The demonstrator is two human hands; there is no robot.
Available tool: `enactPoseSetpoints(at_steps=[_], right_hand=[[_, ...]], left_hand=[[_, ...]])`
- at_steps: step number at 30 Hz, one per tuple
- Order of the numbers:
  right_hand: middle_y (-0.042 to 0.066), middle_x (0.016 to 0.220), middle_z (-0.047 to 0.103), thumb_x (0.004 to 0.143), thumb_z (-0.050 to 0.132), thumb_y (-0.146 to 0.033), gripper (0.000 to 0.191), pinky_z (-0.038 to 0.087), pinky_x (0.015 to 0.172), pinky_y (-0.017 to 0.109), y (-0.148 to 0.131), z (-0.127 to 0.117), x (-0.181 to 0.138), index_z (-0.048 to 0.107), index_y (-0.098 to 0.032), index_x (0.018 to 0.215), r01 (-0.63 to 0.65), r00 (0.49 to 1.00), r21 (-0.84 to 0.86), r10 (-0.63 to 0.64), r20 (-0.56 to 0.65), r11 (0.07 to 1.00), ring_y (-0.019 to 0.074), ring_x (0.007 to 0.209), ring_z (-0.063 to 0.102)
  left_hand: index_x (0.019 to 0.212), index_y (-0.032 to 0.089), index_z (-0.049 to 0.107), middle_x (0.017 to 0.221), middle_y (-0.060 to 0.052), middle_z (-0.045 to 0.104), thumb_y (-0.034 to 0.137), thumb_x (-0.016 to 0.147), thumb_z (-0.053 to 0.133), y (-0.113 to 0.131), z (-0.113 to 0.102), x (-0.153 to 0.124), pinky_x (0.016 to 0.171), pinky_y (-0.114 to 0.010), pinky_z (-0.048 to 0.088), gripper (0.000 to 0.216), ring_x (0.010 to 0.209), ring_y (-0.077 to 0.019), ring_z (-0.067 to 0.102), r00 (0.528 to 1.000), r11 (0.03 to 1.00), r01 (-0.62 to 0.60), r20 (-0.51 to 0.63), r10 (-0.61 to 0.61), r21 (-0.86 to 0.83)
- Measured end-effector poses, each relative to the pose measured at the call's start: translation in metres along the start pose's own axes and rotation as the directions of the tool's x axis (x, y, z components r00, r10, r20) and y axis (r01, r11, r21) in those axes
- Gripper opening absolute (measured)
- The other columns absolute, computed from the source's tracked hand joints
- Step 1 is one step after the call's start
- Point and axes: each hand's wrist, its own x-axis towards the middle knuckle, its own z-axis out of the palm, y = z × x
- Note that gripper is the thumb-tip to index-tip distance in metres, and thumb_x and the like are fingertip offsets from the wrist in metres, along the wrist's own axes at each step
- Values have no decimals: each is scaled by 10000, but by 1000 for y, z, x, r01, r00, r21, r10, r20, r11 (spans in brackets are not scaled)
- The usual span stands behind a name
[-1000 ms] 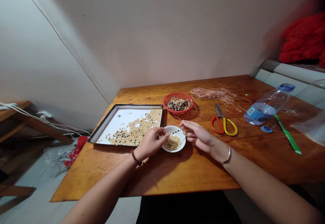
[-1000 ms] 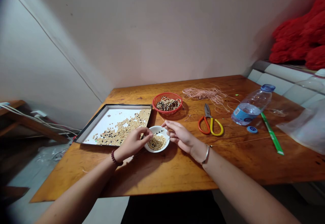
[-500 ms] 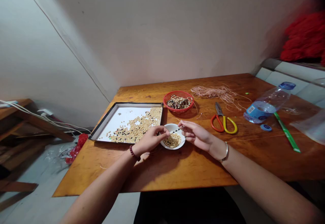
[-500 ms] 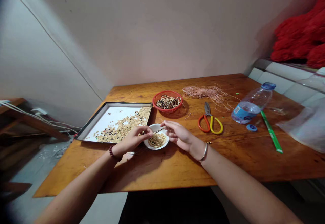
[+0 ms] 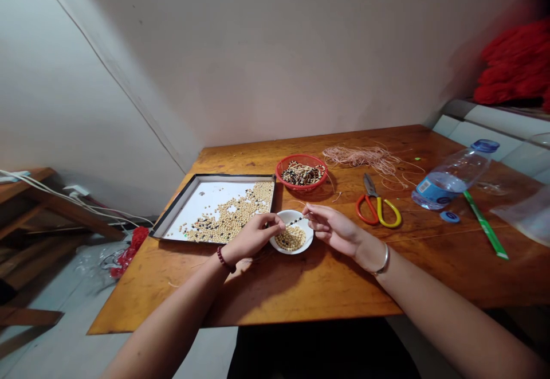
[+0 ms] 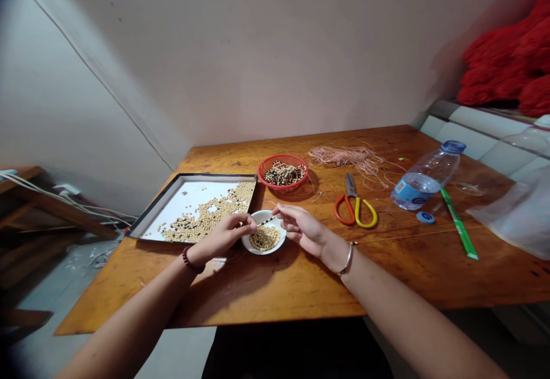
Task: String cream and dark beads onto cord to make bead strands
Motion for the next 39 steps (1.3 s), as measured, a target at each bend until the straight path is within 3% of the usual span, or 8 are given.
enactPoseSetpoints(at_steps=[12,33,39], right_hand=[[-84,536,319,731,703,-361,249,111,401,159,2,2,1,581,-144,749,70,994,-51,-75,-85,996,28,449,150],[-71,622,376,737,695,-423,291,100,404,167,2,9,-3,596,-159,807,33,995,-144,-46,-88,989,6,432,170],[-62,563,400,732,658,-487,325,86,383,190,4,6,3,632,-166,772,138,971,-340,-194,-138,930,20,400,161]], left_hand=[[784,132,611,710,-2,569,440,811,539,5,-5,-1,628,-221,377,317,652,-115,475,996,992,83,49,-78,-99],[824,129,617,807,-35,592,518,813,529,0,-5,-5,683,-241,405,399,735,-139,500,999,1000,-8,38,9,-17],[812,131,611,784,-25,596,507,820,529,-2,-4,-3,692,-238,410,385,733,-137,512,1000,1000,-4,8,4,-9]])
